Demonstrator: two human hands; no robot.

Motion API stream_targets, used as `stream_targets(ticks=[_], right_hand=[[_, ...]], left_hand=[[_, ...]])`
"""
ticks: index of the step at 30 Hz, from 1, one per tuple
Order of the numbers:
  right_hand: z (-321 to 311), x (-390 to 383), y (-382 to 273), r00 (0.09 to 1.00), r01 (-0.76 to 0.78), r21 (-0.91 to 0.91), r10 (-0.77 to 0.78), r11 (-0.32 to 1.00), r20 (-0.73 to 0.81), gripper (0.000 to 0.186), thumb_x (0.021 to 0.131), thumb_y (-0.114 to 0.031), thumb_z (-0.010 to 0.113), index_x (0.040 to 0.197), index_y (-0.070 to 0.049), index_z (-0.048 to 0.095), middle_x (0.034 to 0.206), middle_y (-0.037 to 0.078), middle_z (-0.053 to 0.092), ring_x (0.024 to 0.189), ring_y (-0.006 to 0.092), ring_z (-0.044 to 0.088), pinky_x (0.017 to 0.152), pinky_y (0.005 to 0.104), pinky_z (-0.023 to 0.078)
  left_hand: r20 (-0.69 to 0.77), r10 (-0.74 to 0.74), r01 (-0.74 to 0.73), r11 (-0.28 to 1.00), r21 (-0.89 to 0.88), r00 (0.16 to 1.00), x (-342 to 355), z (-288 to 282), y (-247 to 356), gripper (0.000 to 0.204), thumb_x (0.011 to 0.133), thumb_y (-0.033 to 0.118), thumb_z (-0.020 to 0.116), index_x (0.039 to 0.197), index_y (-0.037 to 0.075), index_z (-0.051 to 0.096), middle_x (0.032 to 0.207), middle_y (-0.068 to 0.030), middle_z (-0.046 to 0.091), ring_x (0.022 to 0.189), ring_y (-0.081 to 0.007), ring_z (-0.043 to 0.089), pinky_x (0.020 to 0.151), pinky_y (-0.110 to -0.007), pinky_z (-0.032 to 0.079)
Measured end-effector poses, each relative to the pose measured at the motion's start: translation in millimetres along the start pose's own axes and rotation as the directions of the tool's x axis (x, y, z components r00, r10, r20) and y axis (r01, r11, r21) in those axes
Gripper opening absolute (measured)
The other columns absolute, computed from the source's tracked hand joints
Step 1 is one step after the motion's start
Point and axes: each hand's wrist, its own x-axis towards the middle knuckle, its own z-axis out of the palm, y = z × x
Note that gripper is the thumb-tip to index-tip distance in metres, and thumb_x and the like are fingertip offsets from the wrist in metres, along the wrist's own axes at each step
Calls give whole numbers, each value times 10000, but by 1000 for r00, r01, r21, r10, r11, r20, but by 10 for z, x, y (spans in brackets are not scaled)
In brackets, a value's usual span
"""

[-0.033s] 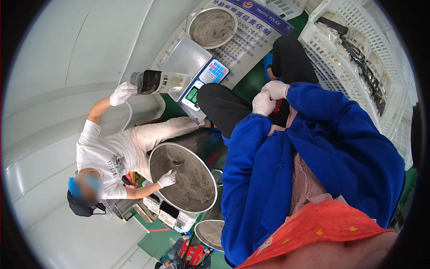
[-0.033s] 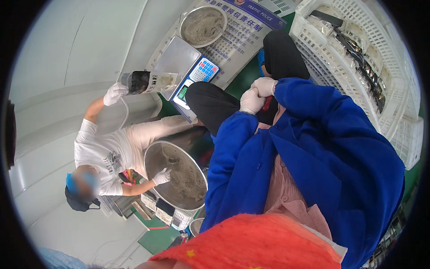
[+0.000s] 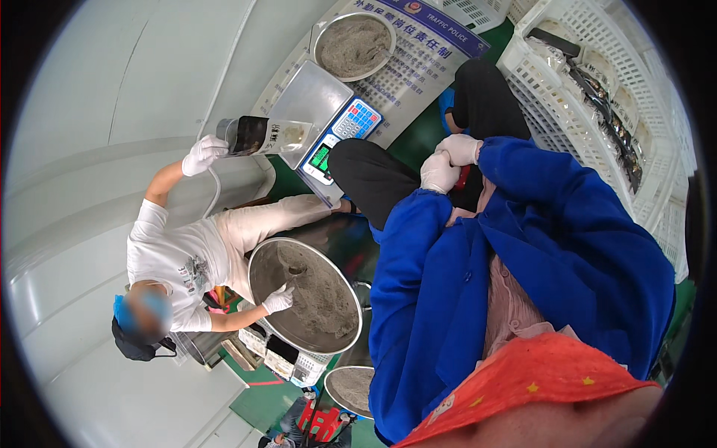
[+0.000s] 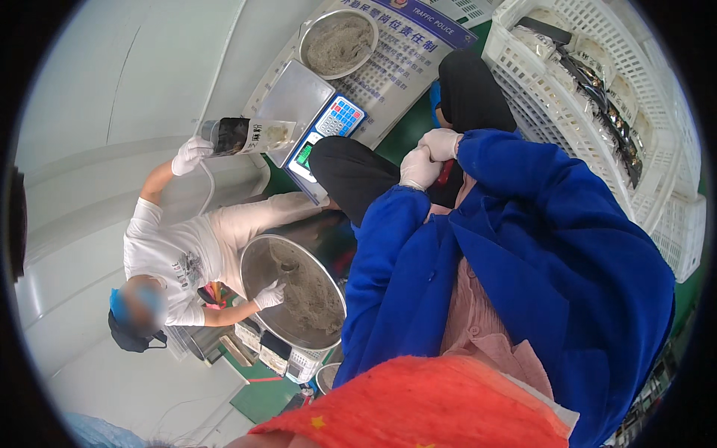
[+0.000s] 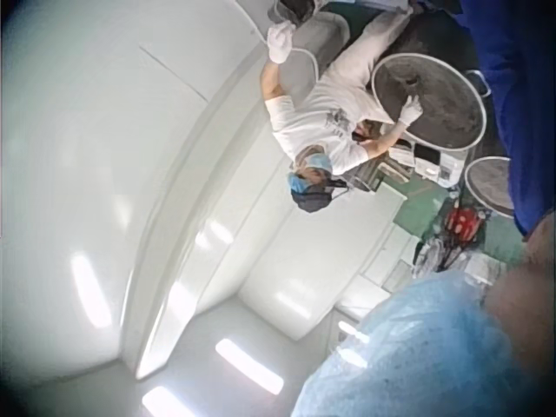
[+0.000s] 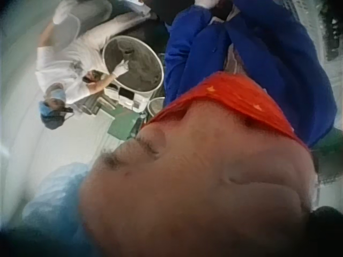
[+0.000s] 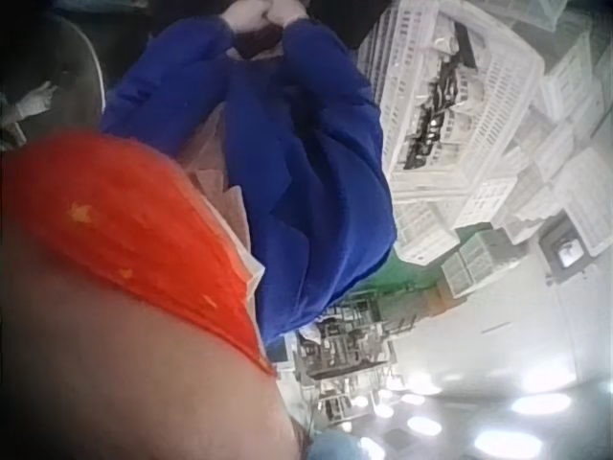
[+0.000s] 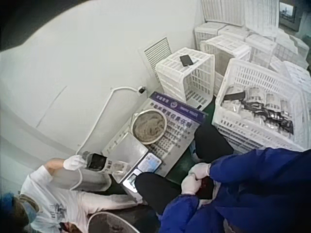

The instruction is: The recorder and others are scooping gray powder from large pots into plastic bags, weighing them on a digital scale, and organizing the bags into white plastic crates.

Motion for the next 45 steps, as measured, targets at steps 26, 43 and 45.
stream_targets(ticks=[26, 43, 45], right_hand=[[-56, -11, 16, 998, -51, -82, 53, 995, 22, 286, 694, -265, 708, 923, -94, 728, 902, 164, 709, 893, 358, 677, 795, 451, 529], [-2003, 304, 349, 829, -94, 38, 99, 995, -550, 645, 844, -196, 652, 1429, -58, 419, 1019, 106, 708, 940, 273, 676, 855, 349, 519], [-2047, 476, 380, 846, -63, -13, 47, 998, -531, 677, 842, -201, 651, 1451, -67, 388, 986, 105, 709, 926, 296, 669, 848, 374, 515]], left_hand=[[46, 22, -21, 999, -25, 999, 9, -53, 46, 280, 743, 248, 680, 915, 27, 686, 939, -201, 685, 899, -381, 664, 795, -458, 529], [-50, -30, 23, 990, -140, 998, 26, -69, -41, 342, 840, 276, 631, 1088, 49, 695, 1040, -188, 690, 964, -349, 662, 871, -429, 515], [-52, -17, 9, 990, -142, 998, 33, -54, -37, 335, 841, 275, 627, 1076, 48, 698, 1032, -188, 692, 956, -349, 663, 863, -428, 517]])
